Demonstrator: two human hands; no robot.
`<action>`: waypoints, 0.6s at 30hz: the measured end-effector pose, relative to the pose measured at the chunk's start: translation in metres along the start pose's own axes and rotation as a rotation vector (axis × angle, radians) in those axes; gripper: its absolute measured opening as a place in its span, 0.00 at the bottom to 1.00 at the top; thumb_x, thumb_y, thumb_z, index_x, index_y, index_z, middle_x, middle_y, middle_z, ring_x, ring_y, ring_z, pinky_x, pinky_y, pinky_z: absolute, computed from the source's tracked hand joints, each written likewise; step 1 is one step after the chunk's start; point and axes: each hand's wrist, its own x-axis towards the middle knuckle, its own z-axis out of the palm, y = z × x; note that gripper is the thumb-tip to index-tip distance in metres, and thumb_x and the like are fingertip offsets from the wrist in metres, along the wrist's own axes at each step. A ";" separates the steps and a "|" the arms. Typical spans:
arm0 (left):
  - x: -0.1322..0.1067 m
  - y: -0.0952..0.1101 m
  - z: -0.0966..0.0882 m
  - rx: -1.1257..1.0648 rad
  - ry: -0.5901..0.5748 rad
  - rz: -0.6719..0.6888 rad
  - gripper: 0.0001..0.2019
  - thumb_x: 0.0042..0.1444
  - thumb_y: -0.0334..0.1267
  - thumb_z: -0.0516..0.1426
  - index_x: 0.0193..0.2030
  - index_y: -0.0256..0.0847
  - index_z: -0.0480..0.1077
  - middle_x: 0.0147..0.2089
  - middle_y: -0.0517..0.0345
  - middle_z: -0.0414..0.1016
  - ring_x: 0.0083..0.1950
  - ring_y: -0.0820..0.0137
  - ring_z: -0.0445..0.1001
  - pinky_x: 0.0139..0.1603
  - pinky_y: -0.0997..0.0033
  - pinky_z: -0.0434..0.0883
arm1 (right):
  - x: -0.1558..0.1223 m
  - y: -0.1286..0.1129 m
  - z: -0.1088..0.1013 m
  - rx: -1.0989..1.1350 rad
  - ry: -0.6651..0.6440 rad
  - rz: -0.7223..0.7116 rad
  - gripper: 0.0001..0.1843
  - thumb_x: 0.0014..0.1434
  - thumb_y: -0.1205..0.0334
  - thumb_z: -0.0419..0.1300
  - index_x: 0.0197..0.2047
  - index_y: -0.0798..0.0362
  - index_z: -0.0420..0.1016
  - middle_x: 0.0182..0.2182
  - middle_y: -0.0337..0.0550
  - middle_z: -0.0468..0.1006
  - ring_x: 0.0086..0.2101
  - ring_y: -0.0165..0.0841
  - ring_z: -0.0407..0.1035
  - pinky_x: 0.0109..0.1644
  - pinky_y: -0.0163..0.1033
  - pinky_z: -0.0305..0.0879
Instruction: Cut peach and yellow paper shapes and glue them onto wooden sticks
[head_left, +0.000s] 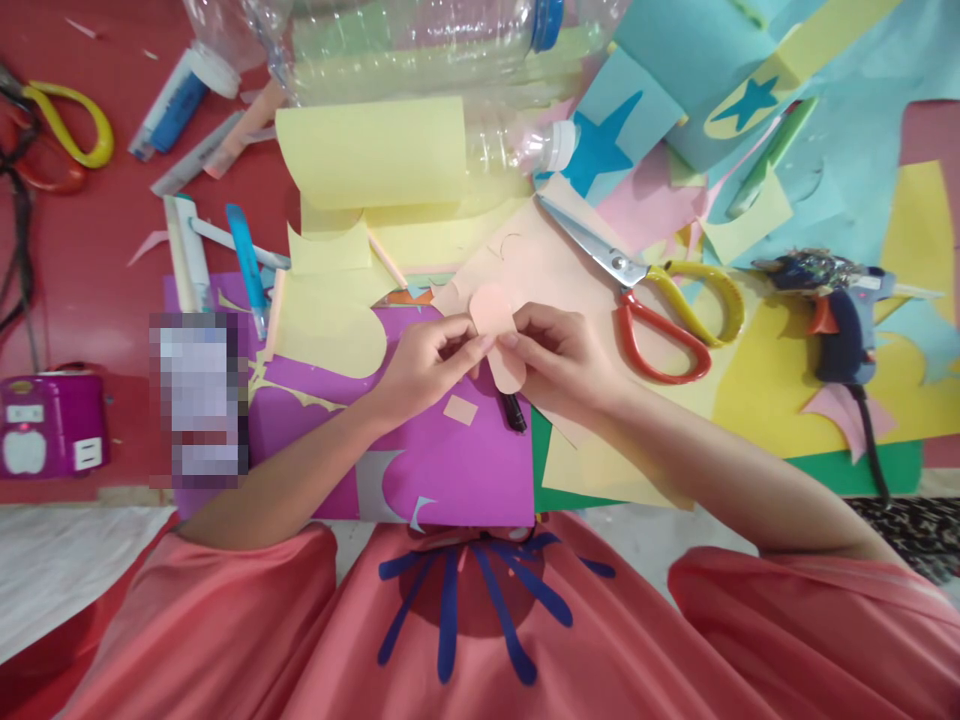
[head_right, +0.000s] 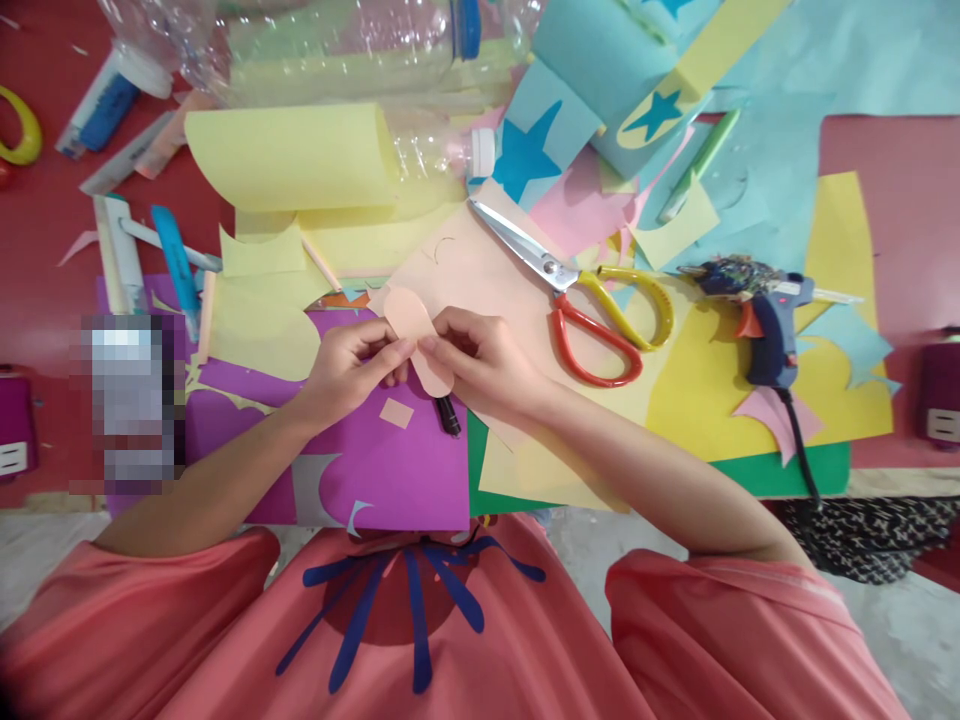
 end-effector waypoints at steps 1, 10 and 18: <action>0.000 0.000 0.000 -0.002 0.000 -0.006 0.16 0.59 0.44 0.55 0.23 0.40 0.63 0.19 0.65 0.66 0.20 0.80 0.62 0.21 0.77 0.60 | 0.000 -0.001 0.000 -0.014 0.001 -0.001 0.19 0.62 0.49 0.58 0.27 0.52 0.63 0.22 0.33 0.59 0.24 0.24 0.52 0.26 0.34 0.47; -0.001 0.000 0.000 -0.029 -0.012 -0.057 0.15 0.57 0.42 0.54 0.22 0.39 0.64 0.19 0.63 0.67 0.20 0.79 0.62 0.21 0.77 0.60 | 0.000 -0.004 -0.001 -0.061 -0.005 -0.013 0.17 0.62 0.58 0.57 0.24 0.52 0.59 0.19 0.31 0.56 0.22 0.24 0.50 0.26 0.35 0.46; 0.001 0.001 -0.001 -0.114 0.044 -0.045 0.16 0.59 0.45 0.56 0.23 0.39 0.64 0.19 0.63 0.68 0.19 0.80 0.63 0.21 0.78 0.62 | 0.001 -0.005 -0.002 0.006 0.008 -0.033 0.15 0.63 0.51 0.57 0.32 0.54 0.69 0.26 0.37 0.68 0.27 0.25 0.59 0.29 0.34 0.53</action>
